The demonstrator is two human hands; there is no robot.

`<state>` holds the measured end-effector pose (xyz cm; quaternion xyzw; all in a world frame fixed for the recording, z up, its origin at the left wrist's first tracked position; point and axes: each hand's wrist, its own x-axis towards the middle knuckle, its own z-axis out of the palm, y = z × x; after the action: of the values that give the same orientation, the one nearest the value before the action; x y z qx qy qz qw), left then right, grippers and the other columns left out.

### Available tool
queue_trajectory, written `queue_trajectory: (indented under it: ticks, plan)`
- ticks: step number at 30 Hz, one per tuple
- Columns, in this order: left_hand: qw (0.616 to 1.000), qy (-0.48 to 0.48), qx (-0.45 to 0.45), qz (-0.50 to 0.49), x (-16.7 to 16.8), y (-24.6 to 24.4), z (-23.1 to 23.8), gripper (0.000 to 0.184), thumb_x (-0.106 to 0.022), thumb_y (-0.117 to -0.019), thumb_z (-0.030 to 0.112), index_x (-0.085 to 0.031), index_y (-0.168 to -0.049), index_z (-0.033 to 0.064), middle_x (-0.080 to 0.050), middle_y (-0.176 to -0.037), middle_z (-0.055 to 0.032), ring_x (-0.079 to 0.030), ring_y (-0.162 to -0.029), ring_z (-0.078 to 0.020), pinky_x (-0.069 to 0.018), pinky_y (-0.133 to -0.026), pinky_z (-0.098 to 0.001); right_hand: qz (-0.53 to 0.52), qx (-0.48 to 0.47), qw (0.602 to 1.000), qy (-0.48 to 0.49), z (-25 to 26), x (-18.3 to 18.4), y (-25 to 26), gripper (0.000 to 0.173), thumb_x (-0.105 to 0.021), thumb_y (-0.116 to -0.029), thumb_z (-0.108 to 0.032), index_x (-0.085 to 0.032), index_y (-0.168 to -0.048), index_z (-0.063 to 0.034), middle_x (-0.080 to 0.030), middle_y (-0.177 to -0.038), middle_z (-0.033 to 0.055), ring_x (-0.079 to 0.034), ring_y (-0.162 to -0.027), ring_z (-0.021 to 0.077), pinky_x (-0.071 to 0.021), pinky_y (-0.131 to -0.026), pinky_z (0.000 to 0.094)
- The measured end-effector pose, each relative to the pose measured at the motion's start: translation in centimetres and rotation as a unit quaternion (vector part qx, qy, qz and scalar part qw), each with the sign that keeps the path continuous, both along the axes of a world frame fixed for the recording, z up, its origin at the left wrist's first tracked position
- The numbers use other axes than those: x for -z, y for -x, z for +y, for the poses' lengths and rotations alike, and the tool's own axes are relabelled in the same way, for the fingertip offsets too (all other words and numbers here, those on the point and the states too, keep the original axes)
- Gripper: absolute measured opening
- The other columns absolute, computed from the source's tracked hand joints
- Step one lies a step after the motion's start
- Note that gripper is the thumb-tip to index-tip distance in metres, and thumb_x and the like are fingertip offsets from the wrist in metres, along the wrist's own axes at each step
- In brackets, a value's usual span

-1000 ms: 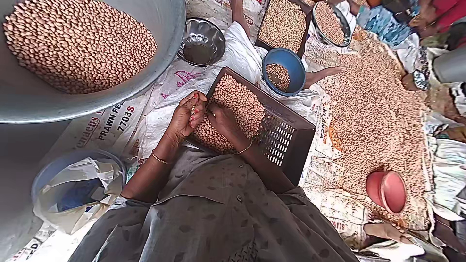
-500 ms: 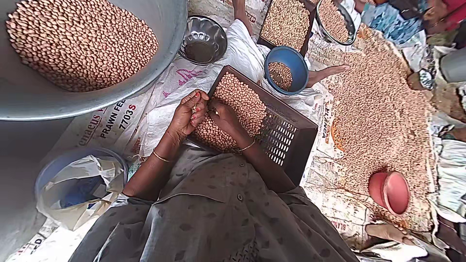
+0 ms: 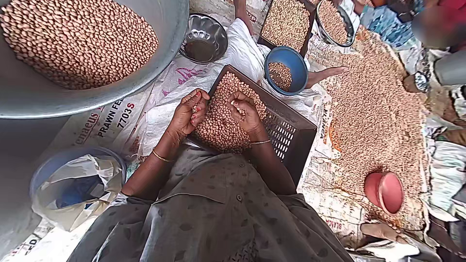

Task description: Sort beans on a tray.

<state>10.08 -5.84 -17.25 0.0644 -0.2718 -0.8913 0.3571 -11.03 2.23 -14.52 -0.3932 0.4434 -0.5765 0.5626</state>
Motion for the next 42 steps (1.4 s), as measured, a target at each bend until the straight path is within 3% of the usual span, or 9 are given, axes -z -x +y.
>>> queue_trajectory:
  ticks: [4, 6, 8, 11, 21, 26, 31, 36, 42]
  plan:
    - [1.0, -0.006, -0.003, 0.007, 0.0, 0.0, 0.0, 0.035, -0.029, -0.112, 0.02, -0.062, -0.102, 0.0116, -0.047, -0.061, 0.0082, -0.04, -0.043, 0.0006, -0.0343, -0.039, -0.0122, 0.194, -0.051, 0.98, -0.02, 0.5, -0.3, -1.6, 0.026, -0.048, -0.1062, -0.013, -0.069, -0.094, -0.0035, -0.055, -0.065, -0.0088, -0.037, -0.048, -0.0041, -0.0293, -0.043, 0.0134]
    - [1.0, -0.007, -0.006, 0.005, -0.1, -0.1, 0.1, 0.035, -0.029, -0.1121, 0.019, -0.061, -0.102, 0.0116, -0.047, -0.061, 0.0085, -0.04, -0.042, 0.0007, -0.0341, -0.039, -0.0123, 0.328, -0.105, 0.939, 0.005, 0.9, -0.6, -2.4, 0.023, -0.051, -0.1054, -0.011, -0.07, -0.1, -0.0003, -0.058, -0.072, -0.0031, -0.046, -0.058, -0.0004, -0.0393, -0.054, 0.0168]
    - [1.0, -0.012, -0.009, 0.0, -0.3, -0.1, 0.2, 0.035, -0.03, -0.1118, 0.019, -0.062, -0.101, 0.0114, -0.047, -0.061, 0.0085, -0.04, -0.042, 0.001, -0.0341, -0.039, -0.0122, 0.458, -0.142, 0.878, -0.012, 2.0, -2.0, -3.7, 0.018, -0.057, -0.1036, -0.009, -0.07, -0.114, -0.0013, -0.069, -0.088, 0.0095, -0.062, -0.072, 0.0135, -0.0529, -0.069, 0.0304]
    - [1.0, -0.014, -0.007, 0.002, -0.3, 0.0, 0.2, 0.036, -0.028, -0.112, 0.019, -0.062, -0.101, 0.0114, -0.047, -0.06, 0.0084, -0.04, -0.042, 0.0009, -0.0343, -0.039, -0.0124, 0.567, -0.127, 0.814, 0.006, 2.1, -0.3, -4.7, 0.019, -0.063, -0.101, -0.016, -0.067, -0.116, -0.0046, -0.067, -0.078, 0.0129, -0.065, -0.066, 0.0276, -0.0531, -0.062, 0.0477]
    - [1.0, -0.007, -0.008, -0.008, -0.5, 0.0, 0.3, 0.036, -0.028, -0.1119, 0.019, -0.061, -0.101, 0.0117, -0.048, -0.06, 0.0085, -0.041, -0.042, 0.0012, -0.0351, -0.039, -0.0119, 0.547, -0.149, 0.823, -0.038, 1.2, 0.3, -4.1, 0.023, -0.057, -0.1004, -0.011, -0.067, -0.117, 0.0005, -0.07, -0.09, 0.0182, -0.069, -0.082, 0.0324, -0.0542, -0.076, 0.0522]
    - [1.0, 0.003, -0.001, -0.004, -0.3, -0.1, 0.2, 0.036, -0.028, -0.1121, 0.019, -0.061, -0.102, 0.0114, -0.048, -0.061, 0.0081, -0.042, -0.042, 0.0011, -0.0358, -0.039, -0.0118, 0.401, -0.057, 0.914, 0.0, 1.5, 1.0, -2.0, 0.015, -0.058, -0.0986, -0.004, -0.069, -0.106, 0.0011, -0.07, -0.097, 0.0095, -0.064, -0.082, 0.0096, -0.0541, -0.076, 0.0272]
    - [1.0, 0.003, -0.001, -0.006, -0.3, 0.0, 0.2, 0.036, -0.028, -0.1119, 0.018, -0.061, -0.101, 0.0109, -0.048, -0.061, 0.008, -0.041, -0.042, 0.0011, -0.0354, -0.039, -0.0117, 0.305, -0.024, 0.952, 0.0, 0.9, -0.2, -1.1, 0.012, -0.059, -0.0985, -0.004, -0.07, -0.1, 0.0008, -0.067, -0.085, 0.0008, -0.056, -0.069, 0.0002, -0.048, -0.064, 0.0173]
    - [1.0, 0.004, 0.0, -0.008, -0.3, -0.1, 0.2, 0.035, -0.029, -0.1119, 0.019, -0.061, -0.102, 0.0104, -0.048, -0.061, 0.0075, -0.041, -0.042, 0.0008, -0.0354, -0.039, -0.012, 0.388, 0.037, 0.92, -0.022, 2.3, -0.5, -0.7, 0.019, -0.056, -0.1037, -0.01, -0.072, -0.105, 0.0011, -0.068, -0.09, 0.0077, -0.059, -0.074, 0.0074, -0.05, -0.069, 0.0242]
    - [0.999, 0.027, 0.005, -0.029, -0.4, 0.1, 0.2, 0.034, -0.029, -0.1121, 0.02, -0.061, -0.103, 0.0115, -0.048, -0.062, 0.0079, -0.041, -0.042, 0.0007, -0.0347, -0.038, -0.0121, 0.389, 0.007, 0.921, 0.007, 1.3, -0.9, 0.1, 0.019, -0.056, -0.1032, -0.011, -0.071, -0.097, 0.0, -0.06, -0.074, -0.0018, -0.048, -0.061, -0.0007, -0.0417, -0.059, 0.0179]
